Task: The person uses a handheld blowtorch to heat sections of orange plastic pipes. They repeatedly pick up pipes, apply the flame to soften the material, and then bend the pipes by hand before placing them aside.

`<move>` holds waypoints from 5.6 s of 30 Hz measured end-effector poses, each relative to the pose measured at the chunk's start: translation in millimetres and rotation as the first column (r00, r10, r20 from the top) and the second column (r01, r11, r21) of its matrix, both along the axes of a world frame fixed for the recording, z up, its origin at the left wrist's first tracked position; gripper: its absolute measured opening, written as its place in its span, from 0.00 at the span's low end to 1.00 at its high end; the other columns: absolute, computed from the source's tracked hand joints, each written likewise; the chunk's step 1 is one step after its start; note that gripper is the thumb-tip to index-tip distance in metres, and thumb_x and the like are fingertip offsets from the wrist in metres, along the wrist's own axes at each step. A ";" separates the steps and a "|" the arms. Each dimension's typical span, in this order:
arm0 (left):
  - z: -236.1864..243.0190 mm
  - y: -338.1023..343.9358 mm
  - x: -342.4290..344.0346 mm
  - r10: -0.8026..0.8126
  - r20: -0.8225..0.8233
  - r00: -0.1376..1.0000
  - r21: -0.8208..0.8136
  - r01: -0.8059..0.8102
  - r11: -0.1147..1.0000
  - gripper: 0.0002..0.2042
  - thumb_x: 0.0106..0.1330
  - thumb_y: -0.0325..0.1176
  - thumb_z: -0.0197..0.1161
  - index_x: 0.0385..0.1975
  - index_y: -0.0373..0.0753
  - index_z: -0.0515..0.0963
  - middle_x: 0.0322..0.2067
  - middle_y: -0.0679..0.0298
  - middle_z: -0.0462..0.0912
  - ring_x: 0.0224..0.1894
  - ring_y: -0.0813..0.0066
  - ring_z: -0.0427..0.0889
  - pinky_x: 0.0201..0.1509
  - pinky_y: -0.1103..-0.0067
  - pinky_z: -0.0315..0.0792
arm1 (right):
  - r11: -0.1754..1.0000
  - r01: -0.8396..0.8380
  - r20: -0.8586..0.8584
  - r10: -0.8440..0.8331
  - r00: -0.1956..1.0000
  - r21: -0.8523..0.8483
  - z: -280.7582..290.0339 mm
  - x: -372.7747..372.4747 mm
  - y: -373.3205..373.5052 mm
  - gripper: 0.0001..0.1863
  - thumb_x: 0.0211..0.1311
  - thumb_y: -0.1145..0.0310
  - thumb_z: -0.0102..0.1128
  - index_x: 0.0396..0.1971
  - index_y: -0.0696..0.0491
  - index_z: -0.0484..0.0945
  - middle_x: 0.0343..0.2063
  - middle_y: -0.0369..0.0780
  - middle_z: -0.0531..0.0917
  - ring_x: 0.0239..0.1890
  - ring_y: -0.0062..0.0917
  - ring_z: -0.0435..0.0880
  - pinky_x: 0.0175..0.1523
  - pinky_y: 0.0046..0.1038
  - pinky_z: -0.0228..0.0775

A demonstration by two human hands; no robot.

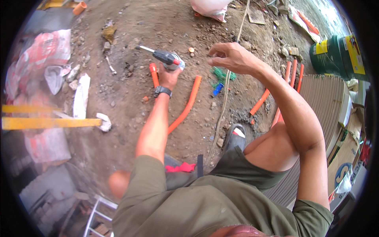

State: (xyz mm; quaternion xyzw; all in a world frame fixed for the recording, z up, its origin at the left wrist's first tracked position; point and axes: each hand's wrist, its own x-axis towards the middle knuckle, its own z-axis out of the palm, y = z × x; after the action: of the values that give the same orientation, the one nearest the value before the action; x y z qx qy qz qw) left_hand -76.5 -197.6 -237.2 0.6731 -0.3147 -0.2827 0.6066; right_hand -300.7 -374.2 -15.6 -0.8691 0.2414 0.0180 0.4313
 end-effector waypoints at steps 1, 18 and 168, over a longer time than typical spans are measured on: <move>1.4 0.9 -2.2 0.002 -0.001 1.000 0.002 -0.002 1.000 0.34 0.53 0.23 0.78 0.60 0.38 0.69 0.50 0.61 0.83 0.52 0.68 0.84 0.59 0.71 0.78 | 1.000 -0.009 -0.012 0.009 1.000 -0.001 -1.4 -1.2 -0.2 0.26 0.65 0.50 0.67 0.47 0.59 0.84 0.38 0.51 0.88 0.41 0.38 0.88 0.48 0.37 0.79; -13.6 2.1 1.4 0.003 0.026 1.000 0.158 -0.007 0.987 0.39 0.54 0.32 0.81 0.63 0.35 0.64 0.56 0.58 0.79 0.58 0.67 0.81 0.65 0.69 0.74 | 0.979 -0.203 -0.076 0.200 0.977 -0.034 -18.9 12.2 14.6 0.27 0.66 0.52 0.67 0.51 0.60 0.82 0.40 0.53 0.88 0.44 0.43 0.88 0.51 0.40 0.79; 328.4 202.8 20.9 -0.101 -0.359 0.928 0.165 0.170 0.972 0.20 0.65 0.47 0.74 0.44 0.34 0.84 0.30 0.67 0.85 0.32 0.81 0.78 0.37 0.77 0.74 | 0.636 -0.523 -0.154 0.543 0.826 -0.567 203.3 126.8 106.1 0.18 0.56 0.58 0.74 0.38 0.52 0.77 0.25 0.39 0.78 0.29 0.37 0.82 0.33 0.37 0.73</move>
State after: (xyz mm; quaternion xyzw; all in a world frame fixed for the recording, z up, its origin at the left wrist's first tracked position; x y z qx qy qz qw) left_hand -55.5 5.3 91.2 0.6446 -0.2197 -0.4677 0.5635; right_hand -173.9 -268.2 187.6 -0.9904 -0.0392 0.0554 0.1201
